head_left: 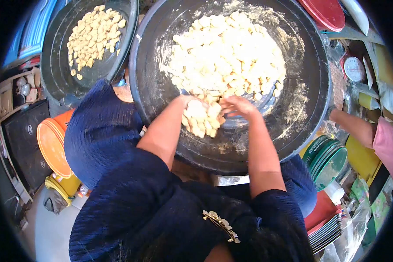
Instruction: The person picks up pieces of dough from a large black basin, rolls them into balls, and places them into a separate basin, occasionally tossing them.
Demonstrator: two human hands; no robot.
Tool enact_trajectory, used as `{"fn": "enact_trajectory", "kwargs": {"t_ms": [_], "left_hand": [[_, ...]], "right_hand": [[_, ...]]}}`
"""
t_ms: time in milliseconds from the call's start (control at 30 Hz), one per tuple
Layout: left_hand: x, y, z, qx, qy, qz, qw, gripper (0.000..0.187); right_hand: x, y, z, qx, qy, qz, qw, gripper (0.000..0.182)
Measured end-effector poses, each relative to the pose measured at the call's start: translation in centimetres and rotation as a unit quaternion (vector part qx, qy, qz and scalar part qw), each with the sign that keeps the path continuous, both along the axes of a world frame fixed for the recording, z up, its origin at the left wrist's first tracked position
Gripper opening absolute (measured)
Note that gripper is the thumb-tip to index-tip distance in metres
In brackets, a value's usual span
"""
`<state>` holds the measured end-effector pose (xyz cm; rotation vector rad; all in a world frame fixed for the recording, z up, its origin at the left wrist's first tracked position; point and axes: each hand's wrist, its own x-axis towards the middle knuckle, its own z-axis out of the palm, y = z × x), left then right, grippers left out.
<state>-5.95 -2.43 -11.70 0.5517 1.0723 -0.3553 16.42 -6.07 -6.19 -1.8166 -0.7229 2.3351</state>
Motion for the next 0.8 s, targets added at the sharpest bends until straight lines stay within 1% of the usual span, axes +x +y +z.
{"fn": "enact_trajectory", "kwargs": {"t_ms": [33, 67, 100, 133, 167, 200, 233, 267, 333, 367, 400, 433, 467, 500, 533, 567, 600, 667, 700, 733, 767, 800], "left_hand": [[0.7, -0.6, -0.8, 0.071, -0.02, -0.18, 0.981, 0.041], [1.3, -0.9, 0.6, 0.07, -0.02, -0.18, 0.981, 0.041], [1.7, -1.0, 3.1, 0.009, -0.04, -0.041, 0.998, 0.034], [1.9, -1.4, 4.3, -0.055, -0.057, 0.098, 0.992, 0.027], [1.0, -1.8, -0.6, -0.023, -0.041, 0.127, 0.991, 0.025], [0.2, -1.1, -2.3, 0.017, 0.013, 0.148, 0.989, 0.024], [-2.1, -2.0, -11.6, 0.193, 0.008, 0.149, 0.97, 0.024], [-4.3, -2.8, -20.4, 0.371, 0.033, 0.131, 0.919, 0.024], [-2.6, -1.3, -10.4, 0.281, 0.097, 0.199, 0.934, 0.024], [-1.7, -0.4, -4.7, 0.237, 0.13, 0.237, 0.933, 0.025], [-1.5, 0.1, -2.5, 0.239, 0.13, 0.233, 0.933, 0.025], [-1.2, 0.5, -0.9, 0.096, 0.049, 0.216, 0.971, 0.025], [-1.0, 0.6, -0.2, -0.052, -0.033, 0.191, 0.98, 0.026], [-0.7, 0.2, -1.0, -0.052, -0.08, 0.16, 0.982, 0.029], [-0.4, 0.0, -1.0, -0.054, -0.084, 0.16, 0.982, 0.029], [-0.2, -0.4, -0.8, -0.099, -0.135, 0.153, 0.974, 0.029], [0.1, -0.7, -0.7, -0.143, -0.185, 0.146, 0.961, 0.029], [0.4, -1.0, -0.4, -0.157, -0.196, 0.167, 0.953, 0.028], [0.4, -1.1, -0.2, -0.17, -0.201, 0.187, 0.946, 0.027], [0.5, -1.1, 0.0, -0.183, -0.206, 0.206, 0.939, 0.026], [0.7, -1.3, -0.5, -0.198, -0.215, 0.241, 0.926, 0.03], [0.7, -1.4, -0.8, -0.197, -0.217, 0.239, 0.926, 0.03]], "right_hand": [[1.9, -0.4, -0.5, 0.023, -0.123, -0.068, 0.99, 0.054], [4.2, -1.8, -4.3, 0.028, -0.229, -0.151, 0.961, 0.061], [3.9, -1.7, -3.8, 0.018, -0.223, -0.159, 0.962, 0.064], [3.0, -1.8, -3.3, 0.005, -0.217, -0.166, 0.962, 0.067], [1.5, -2.0, -5.8, 0.032, -0.248, -0.092, 0.964, 0.067], [-0.6, -1.8, -8.4, 0.061, -0.276, -0.019, 0.959, 0.068], [-4.0, -1.2, -8.2, 0.066, -0.312, 0.082, 0.944, 0.065], [-7.6, -0.4, -7.6, 0.071, -0.344, 0.181, 0.919, 0.063], [-11.9, -1.0, -5.9, 0.239, -0.344, 0.262, 0.87, 0.045], [-11.6, -0.8, -5.7, 0.24, -0.344, 0.258, 0.871, 0.045], [-10.6, -0.7, -5.5, 0.235, -0.149, 0.229, 0.933, 0.035], [-9.3, -0.7, -5.2, 0.222, 0.05, 0.192, 0.955, 0.026], [-7.4, -0.6, -4.4, 0.19, 0.12, 0.147, 0.963, 0.02], [-5.0, -0.7, -3.4, 0.157, 0.188, 0.102, 0.964, 0.015], [-3.1, -1.0, -2.7, 0.106, 0.221, 0.025, 0.969, 0.017], [-1.2, -1.3, -2.7, 0.065, 0.222, -0.019, 0.973, 0.024], [0.5, -1.1, -1.1, -0.027, 0.129, -0.009, 0.991, 0.035], [1.9, -1.1, -0.2, -0.008, -0.025, 0.084, 0.996, 0.045], [1.8, -1.4, -0.9, 0.067, -0.057, 0.148, 0.985, 0.057], [1.1, -1.5, -0.6, 0.066, -0.058, 0.149, 0.985, 0.057], [-0.4, -1.4, -0.2, 0.113, -0.053, 0.092, 0.988, 0.058], [-2.0, -1.5, 0.1, 0.161, -0.047, 0.035, 0.985, 0.06]]}}
